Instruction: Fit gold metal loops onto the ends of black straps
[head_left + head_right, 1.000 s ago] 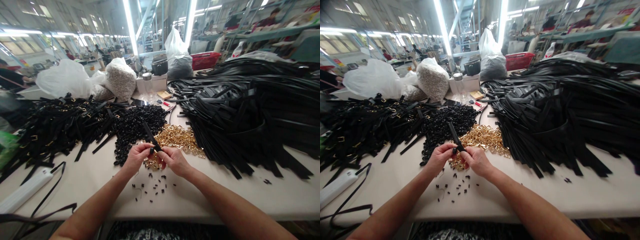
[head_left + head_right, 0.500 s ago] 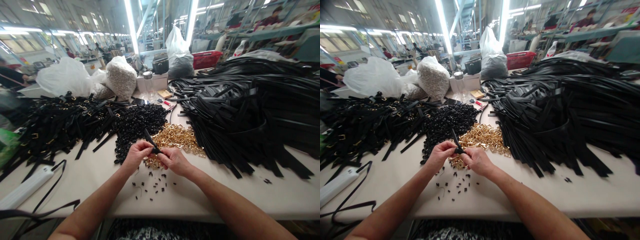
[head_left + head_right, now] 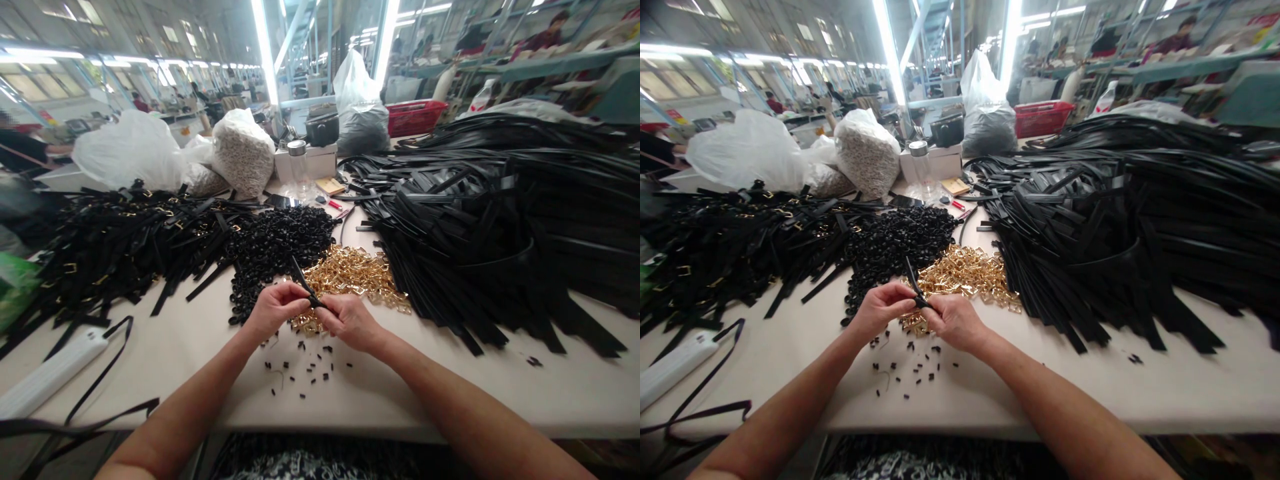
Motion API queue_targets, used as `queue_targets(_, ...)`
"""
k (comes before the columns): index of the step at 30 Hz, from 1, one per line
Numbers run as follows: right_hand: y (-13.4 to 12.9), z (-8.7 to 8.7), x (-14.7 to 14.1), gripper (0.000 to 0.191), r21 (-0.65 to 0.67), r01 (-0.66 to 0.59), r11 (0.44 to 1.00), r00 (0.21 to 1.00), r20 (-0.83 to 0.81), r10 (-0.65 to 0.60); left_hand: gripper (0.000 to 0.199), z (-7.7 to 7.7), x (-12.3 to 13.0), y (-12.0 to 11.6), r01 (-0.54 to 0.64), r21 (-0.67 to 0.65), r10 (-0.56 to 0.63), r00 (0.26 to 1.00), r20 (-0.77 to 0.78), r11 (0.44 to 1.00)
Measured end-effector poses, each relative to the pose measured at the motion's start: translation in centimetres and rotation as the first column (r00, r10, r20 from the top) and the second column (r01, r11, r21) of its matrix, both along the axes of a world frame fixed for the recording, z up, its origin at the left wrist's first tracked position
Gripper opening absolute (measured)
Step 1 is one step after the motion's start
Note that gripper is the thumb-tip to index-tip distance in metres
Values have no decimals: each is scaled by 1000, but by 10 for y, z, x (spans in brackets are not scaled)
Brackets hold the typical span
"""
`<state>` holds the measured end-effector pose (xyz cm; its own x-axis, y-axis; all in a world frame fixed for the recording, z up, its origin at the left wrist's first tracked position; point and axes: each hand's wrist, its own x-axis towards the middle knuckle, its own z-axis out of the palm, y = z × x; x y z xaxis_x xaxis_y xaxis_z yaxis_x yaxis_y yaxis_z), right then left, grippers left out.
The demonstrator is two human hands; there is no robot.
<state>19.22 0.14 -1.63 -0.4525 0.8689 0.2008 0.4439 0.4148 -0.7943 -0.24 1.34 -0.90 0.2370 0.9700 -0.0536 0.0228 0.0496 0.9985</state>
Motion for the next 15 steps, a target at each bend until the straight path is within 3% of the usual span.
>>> queue_targets(3, 0, -3, -1, 27, -43, -18, 999, 1000, -14, 17, 24, -4, -2, 1, 35, 22, -35, 999, -34, 999)
queue_targets(6, 2, -7, -2, 27, -169, -34, 985, 995, -99, 17, 22, -5, 0, -2, 53, 67, -50, 997, -52, 996)
queue_targets(9, 3, -10, -3, 28, -267, -44, 963, 986, -167, -2, 19, -4, 3, -5, 26, 190, -5, 994, -113, 981)
queue_targets(12, 3, -11, -3, 29, -266, -62, 962, 982, -188, 12, 15, -3, 6, -7, -3, 349, 82, 974, -213, 937)
queue_targets(15, 2, -11, -4, 29, -229, -67, 971, 986, -163, 30, 11, -5, 6, -6, 36, 407, 89, 954, -286, 913)
